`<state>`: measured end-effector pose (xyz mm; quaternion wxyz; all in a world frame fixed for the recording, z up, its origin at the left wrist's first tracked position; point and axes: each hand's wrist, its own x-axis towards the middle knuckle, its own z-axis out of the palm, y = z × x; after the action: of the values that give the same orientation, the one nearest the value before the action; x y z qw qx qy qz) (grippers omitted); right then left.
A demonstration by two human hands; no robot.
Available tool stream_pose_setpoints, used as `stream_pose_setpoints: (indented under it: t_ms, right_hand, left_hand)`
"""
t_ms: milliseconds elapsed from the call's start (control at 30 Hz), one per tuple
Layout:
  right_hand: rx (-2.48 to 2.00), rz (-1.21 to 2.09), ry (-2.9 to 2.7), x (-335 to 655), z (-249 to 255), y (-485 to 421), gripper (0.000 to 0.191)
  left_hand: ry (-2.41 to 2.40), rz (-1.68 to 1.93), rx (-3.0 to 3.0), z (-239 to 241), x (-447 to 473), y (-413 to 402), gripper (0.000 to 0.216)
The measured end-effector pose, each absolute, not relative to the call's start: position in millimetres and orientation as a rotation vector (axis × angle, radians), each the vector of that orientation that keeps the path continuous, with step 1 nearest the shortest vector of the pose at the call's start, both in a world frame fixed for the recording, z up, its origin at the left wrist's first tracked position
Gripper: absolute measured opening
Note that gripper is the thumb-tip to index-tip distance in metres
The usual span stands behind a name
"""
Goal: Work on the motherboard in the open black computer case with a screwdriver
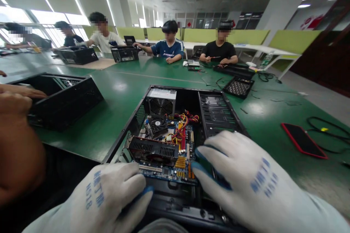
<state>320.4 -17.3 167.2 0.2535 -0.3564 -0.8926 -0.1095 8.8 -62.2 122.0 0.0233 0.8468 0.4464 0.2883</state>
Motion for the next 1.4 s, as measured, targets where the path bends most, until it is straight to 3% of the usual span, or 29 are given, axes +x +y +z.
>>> stream_pose_setpoints:
  t_ms: [167,267,467,667,867,1067,1267,1400]
  right_hand:
    - [-1.026,-0.268,-2.825,269,179,61,0.047]
    - [-1.103,-0.320,-3.001,233,163,101,0.059]
    - [-1.162,-0.211,-3.221,179,128,148,0.087]
    - [-1.130,-0.236,-3.235,174,127,152,0.070]
    - [-1.349,-0.315,-3.157,204,151,142,0.068]
    - [-1.624,-0.325,-3.027,238,164,146,0.068]
    - [-1.644,-0.602,-3.055,248,154,152,0.064]
    - [-1.625,-0.694,-3.087,247,149,158,0.063]
  left_hand:
    - [1.427,0.962,2.568,126,7,-63,0.028]
    - [1.346,0.852,2.529,127,12,-62,0.033]
    - [1.502,1.140,2.544,109,29,-63,0.045]
    - [1.381,0.925,2.618,132,23,-60,0.041]
    - [1.334,0.895,2.599,149,21,-63,0.026]
    - [1.291,0.754,2.592,149,24,-61,0.028]
    - [1.344,0.608,2.660,155,24,-59,0.039]
    - [1.353,0.622,2.701,158,26,-60,0.031]
